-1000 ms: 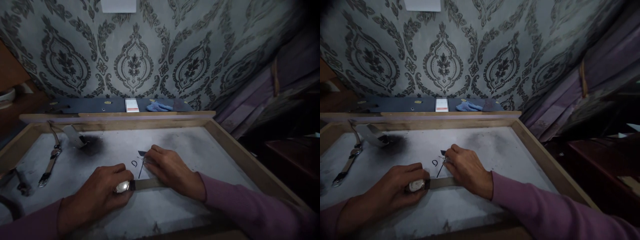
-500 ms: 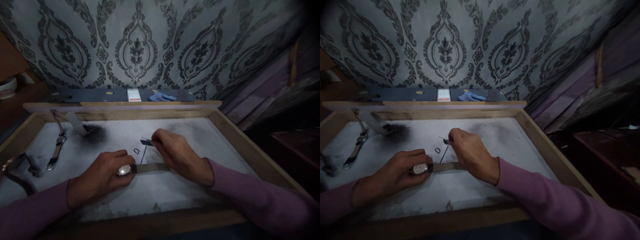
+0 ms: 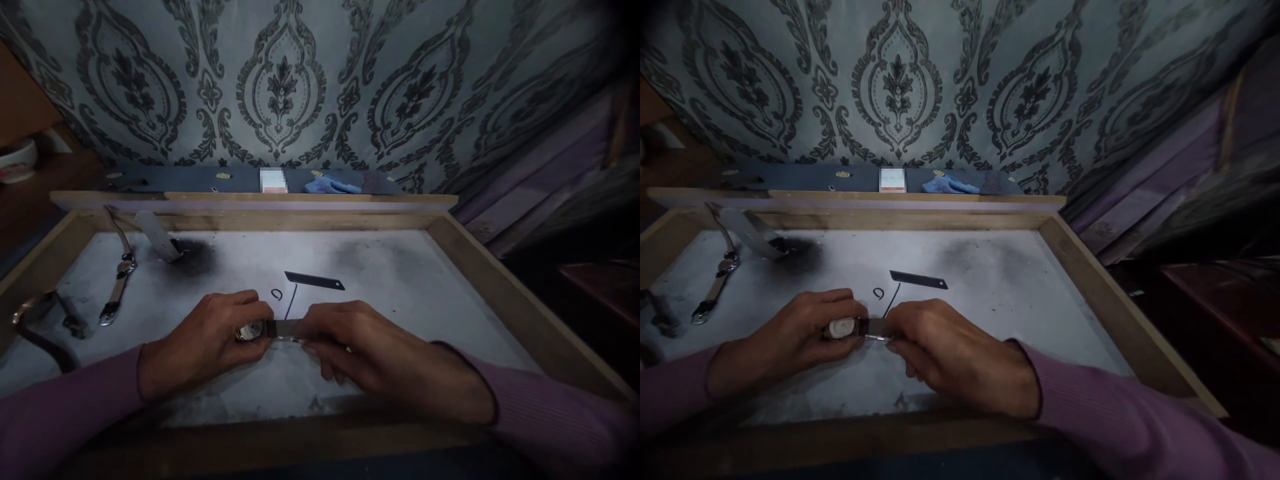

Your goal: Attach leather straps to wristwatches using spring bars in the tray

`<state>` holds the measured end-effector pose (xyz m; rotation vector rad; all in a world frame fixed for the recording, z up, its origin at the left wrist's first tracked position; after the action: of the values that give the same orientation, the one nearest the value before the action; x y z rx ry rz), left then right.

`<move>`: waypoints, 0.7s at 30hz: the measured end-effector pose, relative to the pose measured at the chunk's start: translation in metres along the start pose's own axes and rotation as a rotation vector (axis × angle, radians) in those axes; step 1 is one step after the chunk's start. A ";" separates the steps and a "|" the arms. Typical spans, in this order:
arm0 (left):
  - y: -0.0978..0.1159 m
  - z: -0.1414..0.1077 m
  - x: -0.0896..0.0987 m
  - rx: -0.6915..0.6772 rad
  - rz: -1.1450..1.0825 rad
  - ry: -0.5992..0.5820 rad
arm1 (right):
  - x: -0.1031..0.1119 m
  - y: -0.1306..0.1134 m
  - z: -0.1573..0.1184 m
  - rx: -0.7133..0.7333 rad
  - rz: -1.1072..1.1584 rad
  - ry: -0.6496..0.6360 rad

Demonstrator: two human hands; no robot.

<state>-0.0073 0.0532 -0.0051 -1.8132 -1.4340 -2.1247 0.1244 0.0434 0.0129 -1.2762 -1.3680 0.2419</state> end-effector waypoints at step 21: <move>-0.002 0.001 -0.003 0.002 0.063 -0.018 | -0.008 -0.002 0.016 0.036 -0.258 -0.009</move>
<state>-0.0065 0.0536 -0.0094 -1.8559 -1.3631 -2.0821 0.1075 0.0448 0.0053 -1.0565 -1.5125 0.0929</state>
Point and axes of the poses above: each hand's wrist, its own z-axis towards the middle knuckle, its own x-axis out of the back of the hand, y = z × x, the point moved 7 cm from there along z, towards the middle knuckle, and after that the axes turned 13 degrees about -y, right-handed, at the moved point
